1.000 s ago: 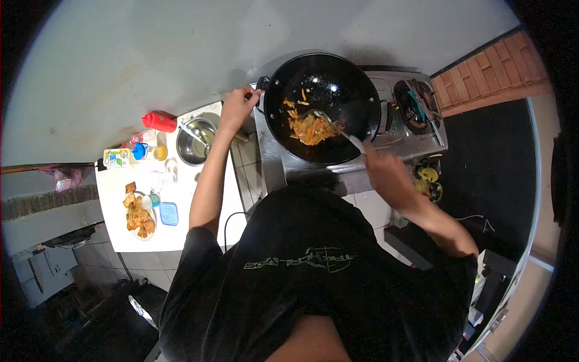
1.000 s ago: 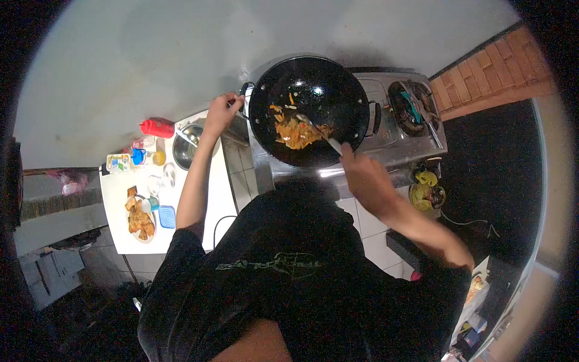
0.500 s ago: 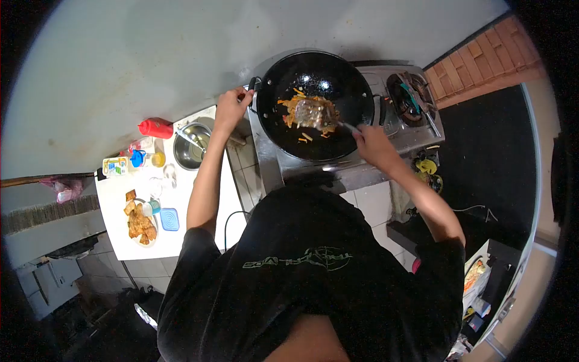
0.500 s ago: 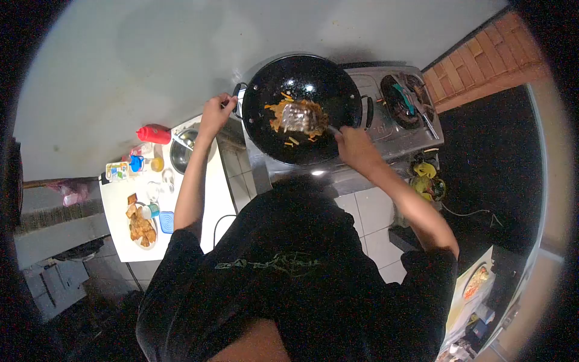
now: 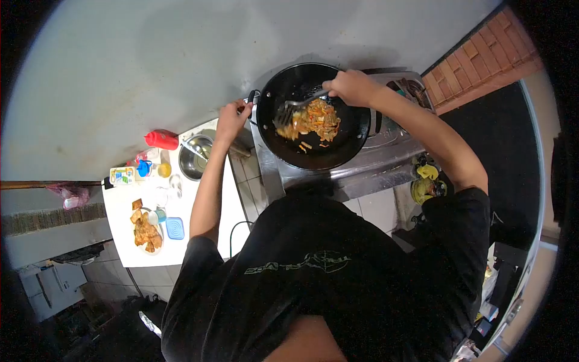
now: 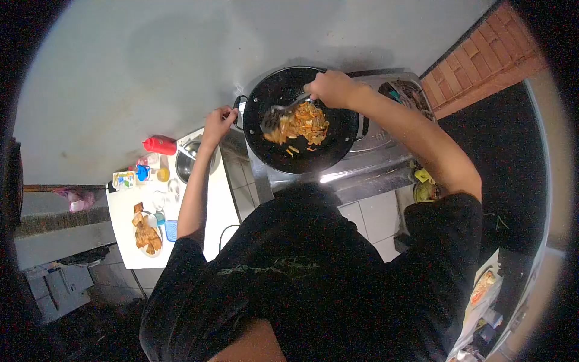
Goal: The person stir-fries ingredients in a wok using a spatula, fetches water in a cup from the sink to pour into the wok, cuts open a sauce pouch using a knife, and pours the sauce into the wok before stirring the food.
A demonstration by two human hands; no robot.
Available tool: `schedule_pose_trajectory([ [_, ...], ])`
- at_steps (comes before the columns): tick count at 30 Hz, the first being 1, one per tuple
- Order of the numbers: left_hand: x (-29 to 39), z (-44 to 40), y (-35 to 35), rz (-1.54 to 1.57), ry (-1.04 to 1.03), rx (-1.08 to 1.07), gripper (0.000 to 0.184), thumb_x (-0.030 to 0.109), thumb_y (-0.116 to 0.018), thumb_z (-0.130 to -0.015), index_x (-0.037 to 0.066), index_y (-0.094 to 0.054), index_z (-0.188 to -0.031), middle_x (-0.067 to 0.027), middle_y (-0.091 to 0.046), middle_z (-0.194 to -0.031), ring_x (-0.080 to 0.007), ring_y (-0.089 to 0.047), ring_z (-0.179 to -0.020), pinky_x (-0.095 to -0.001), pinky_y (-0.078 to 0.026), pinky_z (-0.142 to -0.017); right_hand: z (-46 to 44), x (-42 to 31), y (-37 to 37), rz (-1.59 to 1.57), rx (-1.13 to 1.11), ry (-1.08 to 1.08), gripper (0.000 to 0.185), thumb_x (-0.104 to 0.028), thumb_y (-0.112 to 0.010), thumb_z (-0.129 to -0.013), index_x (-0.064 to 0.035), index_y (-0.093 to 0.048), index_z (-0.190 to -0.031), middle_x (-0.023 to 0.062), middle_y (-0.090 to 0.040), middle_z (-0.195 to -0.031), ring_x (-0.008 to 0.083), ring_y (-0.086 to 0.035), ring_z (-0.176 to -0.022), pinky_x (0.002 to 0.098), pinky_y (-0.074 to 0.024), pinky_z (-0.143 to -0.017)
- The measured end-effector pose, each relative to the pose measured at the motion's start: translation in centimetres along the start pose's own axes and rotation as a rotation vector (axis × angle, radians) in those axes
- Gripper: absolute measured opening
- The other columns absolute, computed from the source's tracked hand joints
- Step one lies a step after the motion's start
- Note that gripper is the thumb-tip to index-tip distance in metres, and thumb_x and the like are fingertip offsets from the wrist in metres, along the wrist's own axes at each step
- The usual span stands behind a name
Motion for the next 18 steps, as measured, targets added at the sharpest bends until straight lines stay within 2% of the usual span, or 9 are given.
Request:
schedule_pose_trajectory([
  [2, -0.2, 0.0, 0.1, 0.014, 0.018, -0.001, 0.034, 0.029, -0.061, -0.089, -0.003, -0.065, -0.081, -0.0190, -0.064, -0.069, -0.0328, -0.062, -0.063, -0.0389, -0.047, -0.064, 0.9, -0.1, 1.1, -0.034, -0.113, -0.026, 0.016, -0.013, -0.058, -0.086, -0.0087, -0.064, -0.100, 0.0216, -0.063, -0.083, 0.0381, -0.062, -0.090, 0.0490, -0.0497, -0.076],
  [4, 0.1, 0.0, 0.1, 0.009, -0.014, 0.010, 0.034, 0.029, -0.061, -0.089, -0.003, -0.065, -0.080, -0.0184, -0.063, -0.068, -0.0328, -0.061, -0.062, -0.0392, -0.047, -0.063, 2.1, 1.4, 2.9, 0.059, 0.002, -0.076, 0.018, -0.008, -0.064, -0.076, -0.0070, -0.067, -0.093, 0.0214, -0.066, -0.086, 0.0383, -0.065, -0.089, 0.0466, -0.0529, -0.076],
  [5, -0.1, 0.1, 0.0, 0.009, -0.009, 0.009, 0.034, 0.029, -0.061, -0.089, -0.003, -0.065, -0.080, -0.0184, -0.063, -0.068, -0.0328, -0.061, -0.062, -0.0392, -0.047, -0.063, 2.3, 2.3, 3.7, 0.083, -0.072, -0.204, 0.020, -0.008, -0.065, -0.073, -0.0021, -0.067, -0.091, 0.0219, -0.066, -0.088, 0.0373, -0.065, -0.090, 0.0454, -0.0533, -0.078],
  [8, -0.2, 0.0, 0.0, 0.025, -0.006, 0.005, 0.034, 0.030, -0.061, -0.089, -0.003, -0.065, -0.080, -0.0180, -0.063, -0.068, -0.0328, -0.061, -0.061, -0.0394, -0.047, -0.063, 2.8, 3.9, 4.0, 0.115, -0.057, -0.394, 0.023, -0.009, -0.066, -0.072, 0.0027, -0.067, -0.091, 0.0235, -0.067, -0.091, 0.0365, -0.066, -0.090, 0.0440, -0.0538, -0.078],
  [9, -0.2, 0.0, 0.0, 0.016, -0.010, 0.006, 0.034, 0.030, -0.061, -0.089, -0.003, -0.065, -0.080, -0.0180, -0.064, -0.068, -0.0326, -0.061, -0.062, -0.0393, -0.047, -0.063, 2.3, 4.8, 2.0, 0.012, -0.197, -0.452, 0.021, -0.014, -0.063, -0.079, 0.0053, -0.065, -0.085, 0.0271, -0.064, -0.093, 0.0393, -0.063, -0.094, 0.0454, -0.0510, -0.083],
  [10, -0.2, 0.0, 0.0, 0.007, -0.012, 0.009, 0.034, 0.030, -0.061, -0.089, -0.003, -0.065, -0.079, -0.0180, -0.064, -0.069, -0.0325, -0.061, -0.062, -0.0392, -0.047, -0.063, 1.8, 4.9, 0.8, 0.013, -0.196, -0.454, 0.021, -0.014, -0.063, -0.079, 0.0053, -0.065, -0.085, 0.0271, -0.064, -0.093, 0.0393, -0.063, -0.094, 0.0454, -0.0510, -0.083],
  [13, -0.2, 0.0, 0.0, 0.038, -0.047, 0.019, 0.034, 0.030, -0.061, -0.088, -0.003, -0.065, -0.080, -0.0184, -0.064, -0.069, -0.0326, -0.062, -0.063, -0.0392, -0.048, -0.064, 2.9, 4.3, -4.9, -0.306, -0.469, -0.670, 0.024, -0.018, -0.063, -0.083, 0.0056, -0.066, -0.083, 0.0277, -0.065, -0.092, 0.0398, -0.064, -0.089, 0.0453, -0.0514, -0.081],
  [15, -0.6, -0.1, -0.1, 0.040, -0.041, 0.020, 0.034, 0.031, -0.061, -0.088, -0.003, -0.065, -0.079, -0.0186, -0.064, -0.069, -0.0330, -0.062, -0.063, -0.0391, -0.048, -0.064, 3.1, 1.1, -3.5, -0.472, 0.005, -0.293, 0.026, -0.019, -0.059, -0.087, 0.0048, -0.067, -0.079, 0.0287, -0.064, -0.086, 0.0415, -0.063, -0.083, 0.0484, -0.0510, -0.074],
  [18, -0.4, 0.1, 0.1, 0.037, -0.027, 0.025, 0.035, 0.031, -0.062, -0.087, -0.002, -0.065, -0.080, -0.0189, -0.064, -0.070, -0.0339, -0.062, -0.063, -0.0391, -0.048, -0.064, 7.1, -3.5, -0.3, -0.386, 0.069, -0.290, 0.023, -0.017, -0.055, -0.089, 0.0053, -0.061, -0.088, 0.0314, -0.061, -0.077, 0.0470, -0.062, -0.079, 0.0514, -0.0513, -0.072],
])
Point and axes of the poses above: each hand's wrist, its own z-axis away from the middle knuckle, its own y-axis out of the back of the hand, x = y × z, the point moved 8 cm from there along -z, towards the middle knuckle
